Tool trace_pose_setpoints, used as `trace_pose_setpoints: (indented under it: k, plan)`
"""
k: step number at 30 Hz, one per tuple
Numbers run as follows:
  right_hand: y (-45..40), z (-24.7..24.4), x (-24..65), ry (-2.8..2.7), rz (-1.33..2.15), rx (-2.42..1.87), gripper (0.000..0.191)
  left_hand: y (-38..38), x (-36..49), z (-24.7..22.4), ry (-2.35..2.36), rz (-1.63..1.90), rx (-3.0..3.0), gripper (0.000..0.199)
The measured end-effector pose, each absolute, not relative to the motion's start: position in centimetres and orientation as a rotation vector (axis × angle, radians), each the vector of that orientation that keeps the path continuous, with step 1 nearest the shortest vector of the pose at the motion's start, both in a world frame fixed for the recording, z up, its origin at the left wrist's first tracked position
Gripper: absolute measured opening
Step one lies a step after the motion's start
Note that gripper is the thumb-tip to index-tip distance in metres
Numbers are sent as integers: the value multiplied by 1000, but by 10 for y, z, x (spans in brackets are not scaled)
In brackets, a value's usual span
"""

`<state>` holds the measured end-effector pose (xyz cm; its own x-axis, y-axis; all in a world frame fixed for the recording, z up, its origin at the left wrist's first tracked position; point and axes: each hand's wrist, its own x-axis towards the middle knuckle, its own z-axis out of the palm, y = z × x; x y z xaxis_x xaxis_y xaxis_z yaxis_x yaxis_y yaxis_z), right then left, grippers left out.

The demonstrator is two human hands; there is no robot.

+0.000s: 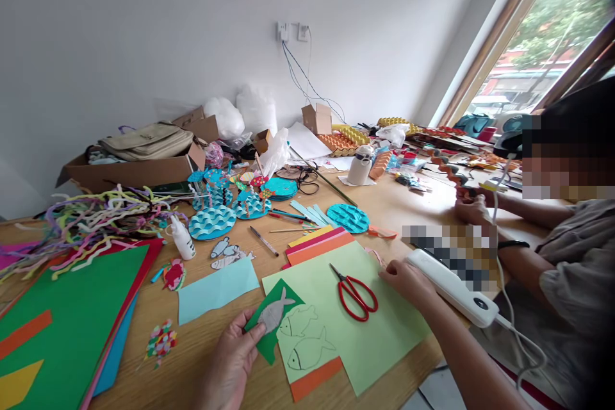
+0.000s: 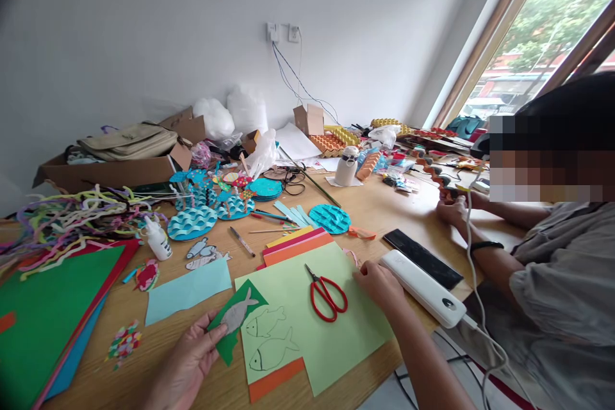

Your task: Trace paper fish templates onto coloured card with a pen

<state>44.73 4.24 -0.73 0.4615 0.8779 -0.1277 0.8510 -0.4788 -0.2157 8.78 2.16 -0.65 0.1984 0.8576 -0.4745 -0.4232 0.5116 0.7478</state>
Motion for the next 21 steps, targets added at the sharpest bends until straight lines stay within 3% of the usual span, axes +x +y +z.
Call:
trace_pose_setpoints:
  k: [6,13,21]
  plan:
    - [39,-4,446,-1608,373,-2417,12,18,84,-12,999,978,412,43]
    - [32,-14,450,-1564,526,-2248,25,19,74,-8,995,1081,289,37]
    - [26,-13,452,-1155,1330,-1866,33,24,78,4,871,1112,208,25]
